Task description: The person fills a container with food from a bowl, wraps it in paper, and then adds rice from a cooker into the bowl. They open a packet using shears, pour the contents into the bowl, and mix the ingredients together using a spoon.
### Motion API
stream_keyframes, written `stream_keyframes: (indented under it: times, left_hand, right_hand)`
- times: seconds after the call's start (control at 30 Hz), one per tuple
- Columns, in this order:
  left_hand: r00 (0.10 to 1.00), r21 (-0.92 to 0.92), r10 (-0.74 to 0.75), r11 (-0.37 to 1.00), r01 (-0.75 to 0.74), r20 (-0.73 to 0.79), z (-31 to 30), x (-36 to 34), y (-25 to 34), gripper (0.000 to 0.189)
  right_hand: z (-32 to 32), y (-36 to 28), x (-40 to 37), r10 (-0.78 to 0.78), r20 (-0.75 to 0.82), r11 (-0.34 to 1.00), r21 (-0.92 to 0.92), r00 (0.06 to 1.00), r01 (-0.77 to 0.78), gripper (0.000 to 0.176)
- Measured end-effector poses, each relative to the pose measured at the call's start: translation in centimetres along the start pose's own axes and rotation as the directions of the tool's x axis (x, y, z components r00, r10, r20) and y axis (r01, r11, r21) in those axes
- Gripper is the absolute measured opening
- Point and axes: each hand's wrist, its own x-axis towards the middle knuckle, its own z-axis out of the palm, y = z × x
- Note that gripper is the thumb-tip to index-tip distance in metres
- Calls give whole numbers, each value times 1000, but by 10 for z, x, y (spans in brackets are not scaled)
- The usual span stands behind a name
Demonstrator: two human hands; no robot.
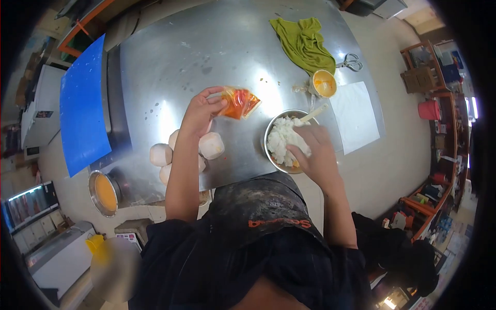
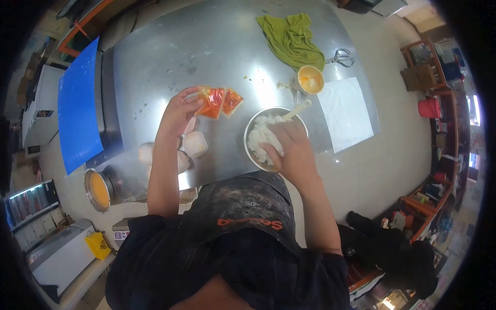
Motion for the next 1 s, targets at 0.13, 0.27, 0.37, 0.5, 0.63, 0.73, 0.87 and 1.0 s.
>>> stream_keyframes:
  times: [0.13, 0.27, 0.37, 0.5, 0.63, 0.73, 0.87, 1.0]
  left_hand:
    - [973, -19, -66, 997, 72, 219, 34, -27, -3, 23]
    - [978, -15, -22, 1000, 25, 209, 72, -48, -4, 11]
    - [993, -71, 36, 997, -27, 116, 82, -54, -16, 14]
    - [990, -136, 86, 986, -101, -111, 91, -57, -25, 20]
    - [996, -309, -79, 949, 64, -36, 89, -64, -6, 25]
    - [972, -386, -185, 894, 229, 148, 101, -68, -6, 28]
    - [891, -399, -254, 824, 403, 375, 114, -71, -24, 30]
    - [812, -304, -369, 793, 529, 452, 139, -84, -24, 30]
  right_hand:
    - [16, -25, 43, 5, -93, 978, 207, 996, 14, 32]
    - [19, -22, 52, 118, 7, 931, 347, 993, -113, 19]
    - [25, -24, 46, 59, -262, 951, 308, 963, 26, 12]
    - [12, -17, 29, 87, -441, 940, 334, 893, 73, 13]
    - [-11, -35, 23, 291, -457, 853, 522, 841, -11, 22]
    - [-15, -36, 15, -106, -406, 971, 154, 908, 182, 29]
    - [-10, -37, -16, -270, -123, 958, 64, 955, 279, 39]
    - [-30, -33, -55, -182, -152, 980, 53, 971, 192, 37]
